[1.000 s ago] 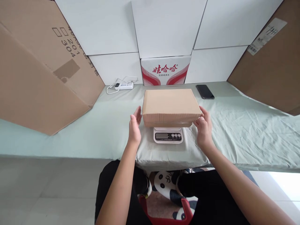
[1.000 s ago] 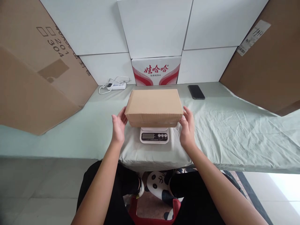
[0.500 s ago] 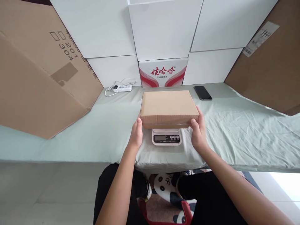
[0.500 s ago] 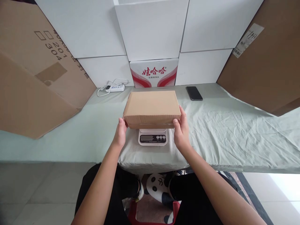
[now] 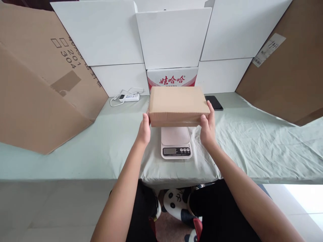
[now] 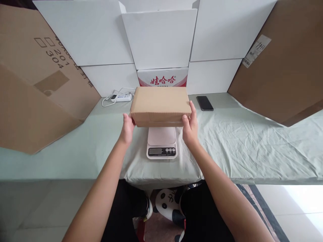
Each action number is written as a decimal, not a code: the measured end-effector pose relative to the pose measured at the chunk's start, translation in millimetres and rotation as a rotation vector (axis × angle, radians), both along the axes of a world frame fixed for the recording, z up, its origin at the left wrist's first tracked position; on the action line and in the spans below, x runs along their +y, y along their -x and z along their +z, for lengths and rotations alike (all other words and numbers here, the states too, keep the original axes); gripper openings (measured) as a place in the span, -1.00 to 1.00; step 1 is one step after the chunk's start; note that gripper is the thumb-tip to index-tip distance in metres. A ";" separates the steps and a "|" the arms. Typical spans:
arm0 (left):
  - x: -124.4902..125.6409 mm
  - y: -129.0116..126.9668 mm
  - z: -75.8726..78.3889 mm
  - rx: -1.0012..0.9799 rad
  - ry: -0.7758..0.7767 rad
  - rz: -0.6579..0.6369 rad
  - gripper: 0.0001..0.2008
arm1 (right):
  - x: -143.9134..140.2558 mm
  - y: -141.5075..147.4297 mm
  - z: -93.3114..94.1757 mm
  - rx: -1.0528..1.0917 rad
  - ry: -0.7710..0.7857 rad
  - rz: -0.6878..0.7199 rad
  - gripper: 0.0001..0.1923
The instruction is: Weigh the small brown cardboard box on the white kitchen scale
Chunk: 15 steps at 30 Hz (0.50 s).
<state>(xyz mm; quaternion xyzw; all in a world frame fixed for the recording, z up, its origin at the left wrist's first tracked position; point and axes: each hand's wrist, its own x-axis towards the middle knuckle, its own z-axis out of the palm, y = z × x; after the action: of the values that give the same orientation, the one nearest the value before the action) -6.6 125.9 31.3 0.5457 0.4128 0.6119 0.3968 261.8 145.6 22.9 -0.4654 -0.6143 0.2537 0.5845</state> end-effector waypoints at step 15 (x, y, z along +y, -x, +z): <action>92.3 3.2 -48.0 -0.123 0.255 -0.068 -0.01 | 99.1 1.5 -50.5 0.051 0.031 0.079 -0.24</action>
<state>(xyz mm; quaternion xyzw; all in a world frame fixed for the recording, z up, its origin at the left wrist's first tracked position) -9.7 218.1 -16.7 0.4661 0.4436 0.5728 0.5079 260.3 244.7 -27.6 -0.4434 -0.6131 0.2976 0.5822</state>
